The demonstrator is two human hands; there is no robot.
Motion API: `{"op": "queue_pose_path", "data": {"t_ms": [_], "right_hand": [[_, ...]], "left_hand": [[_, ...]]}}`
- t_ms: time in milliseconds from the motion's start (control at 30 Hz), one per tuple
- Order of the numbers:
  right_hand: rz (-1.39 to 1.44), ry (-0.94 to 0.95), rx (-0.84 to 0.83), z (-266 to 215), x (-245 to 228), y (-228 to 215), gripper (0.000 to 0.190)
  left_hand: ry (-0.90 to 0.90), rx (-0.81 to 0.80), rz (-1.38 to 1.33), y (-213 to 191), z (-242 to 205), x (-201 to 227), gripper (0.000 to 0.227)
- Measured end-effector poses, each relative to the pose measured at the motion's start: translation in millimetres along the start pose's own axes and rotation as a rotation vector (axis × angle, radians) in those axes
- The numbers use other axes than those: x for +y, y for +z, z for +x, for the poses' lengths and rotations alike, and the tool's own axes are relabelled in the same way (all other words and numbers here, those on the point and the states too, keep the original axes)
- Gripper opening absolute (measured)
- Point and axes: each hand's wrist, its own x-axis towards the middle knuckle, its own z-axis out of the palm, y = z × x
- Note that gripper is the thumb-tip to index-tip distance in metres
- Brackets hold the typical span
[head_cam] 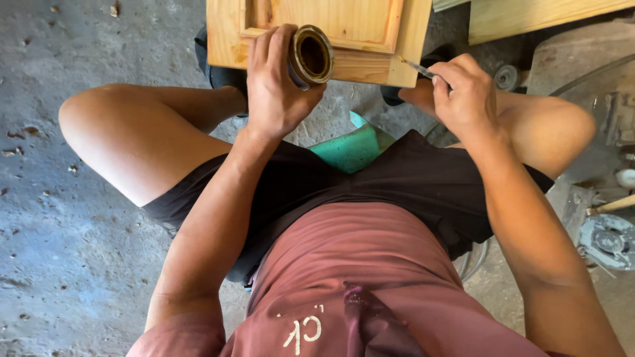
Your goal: The person applies wood filler to a wooden panel using a small metal tool, smoothing it into the grain and edges. They repeatedly dip the tool into a can of filler and spread it across the surface.
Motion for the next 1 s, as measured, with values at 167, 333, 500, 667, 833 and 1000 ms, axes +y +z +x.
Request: {"op": "queue_pose_path", "data": {"t_ms": [167,333,500,667,833,1000], "right_hand": [[0.083,0.040,-0.006,-14.1,8.4,13.9,0.024],[0.064,-0.029,-0.039,-9.6,9.8,18.9,0.028],[-0.101,-0.074,0.016,-7.8,9.7,5.8,0.026],[-0.069,-0.181,-0.015,-2.0,6.5,2.3,0.027],[-0.132,-0.239,-0.061,3.6,10.0,5.1,0.030],[0.022,-0.126,-0.137,-6.1,15.2,8.3,0.033]], "left_hand": [[0.018,-0.034,0.015,5.7,2.7,1.8,0.073],[0.020,-0.054,0.006,7.7,3.2,2.5,0.075],[0.014,-0.060,0.006,5.9,3.3,0.5,0.076],[0.014,-0.063,0.028,4.5,-0.8,-0.2,0.076],[0.013,-0.056,0.024,5.0,-0.2,1.0,0.076],[0.016,-0.046,0.021,2.6,-1.7,0.6,0.076]]}}
